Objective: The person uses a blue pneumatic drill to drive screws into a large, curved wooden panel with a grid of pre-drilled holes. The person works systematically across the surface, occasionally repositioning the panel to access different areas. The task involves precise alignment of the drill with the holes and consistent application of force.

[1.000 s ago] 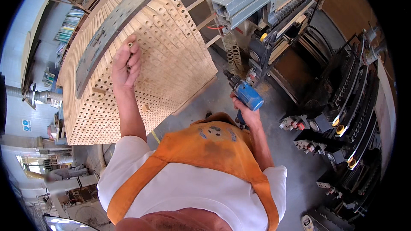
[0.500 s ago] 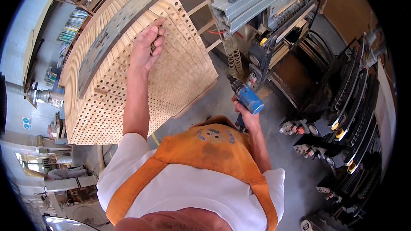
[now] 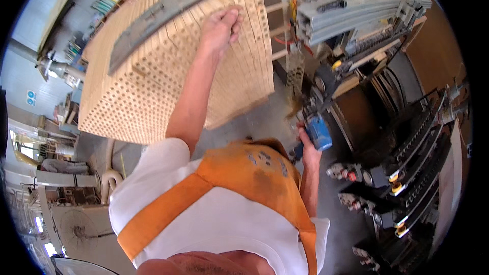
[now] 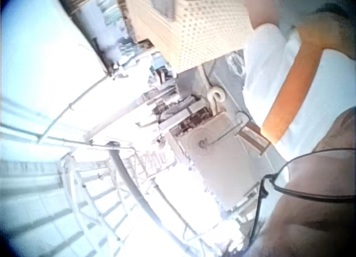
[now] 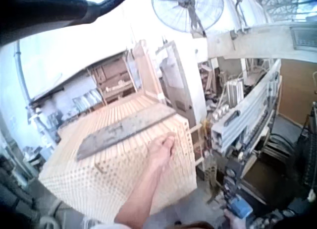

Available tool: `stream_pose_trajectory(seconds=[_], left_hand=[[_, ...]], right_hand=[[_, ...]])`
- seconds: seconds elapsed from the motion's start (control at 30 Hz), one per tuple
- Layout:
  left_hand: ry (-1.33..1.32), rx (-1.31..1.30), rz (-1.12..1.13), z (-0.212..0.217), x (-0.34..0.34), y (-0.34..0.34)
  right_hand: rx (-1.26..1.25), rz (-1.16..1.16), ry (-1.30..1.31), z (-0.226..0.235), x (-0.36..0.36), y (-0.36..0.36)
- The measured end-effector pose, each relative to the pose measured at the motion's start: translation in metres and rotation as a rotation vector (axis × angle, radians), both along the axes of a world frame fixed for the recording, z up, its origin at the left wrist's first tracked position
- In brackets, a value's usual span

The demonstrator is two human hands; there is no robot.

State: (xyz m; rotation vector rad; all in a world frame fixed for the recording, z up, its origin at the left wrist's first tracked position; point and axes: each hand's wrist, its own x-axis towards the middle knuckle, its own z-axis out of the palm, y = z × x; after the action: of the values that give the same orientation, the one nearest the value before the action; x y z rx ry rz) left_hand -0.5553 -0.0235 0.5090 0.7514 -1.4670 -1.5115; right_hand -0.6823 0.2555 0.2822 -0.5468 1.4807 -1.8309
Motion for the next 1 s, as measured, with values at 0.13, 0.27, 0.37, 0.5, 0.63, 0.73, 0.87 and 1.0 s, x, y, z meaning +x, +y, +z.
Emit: stream_pose_trajectory(seconds=[0.13, 0.27, 0.37, 0.5, 0.63, 0.73, 0.87, 1.0], left_hand=[[-0.189, 0.262, -0.267, -0.045, 0.012, 0.026], [0.055, 0.657, -0.368, -0.111, 0.021, 0.027], [0.108, 0.731, -0.455, -0.119, 0.026, 0.027], [0.05, 0.726, -0.46, -0.13, 0.035, 0.02], [-0.017, 0.675, -0.462, -0.14, 0.033, 0.018], [-0.082, 0.626, -0.44, -0.135, 0.023, 0.018], [-0.043, 0.564, -0.47, -0.13, 0.011, 0.008], [0.025, 0.567, -0.403, -0.124, -0.012, 0.003]], right_hand=[[-0.059, 0.013, -0.037, 0.021, 0.002, 0.002], [-0.122, 0.158, -0.1, 0.052, -0.001, -0.006], [-0.08, 0.279, -0.123, 0.051, -0.005, -0.008], [-0.123, 0.337, -0.219, 0.046, -0.003, -0.021], [-0.109, 0.332, -0.231, 0.048, -0.001, -0.027], [-0.092, 0.322, -0.068, 0.038, -0.001, -0.023], [-0.118, 0.295, 0.122, 0.04, 0.011, -0.027], [-0.091, 0.278, -0.045, 0.046, 0.003, -0.046]])
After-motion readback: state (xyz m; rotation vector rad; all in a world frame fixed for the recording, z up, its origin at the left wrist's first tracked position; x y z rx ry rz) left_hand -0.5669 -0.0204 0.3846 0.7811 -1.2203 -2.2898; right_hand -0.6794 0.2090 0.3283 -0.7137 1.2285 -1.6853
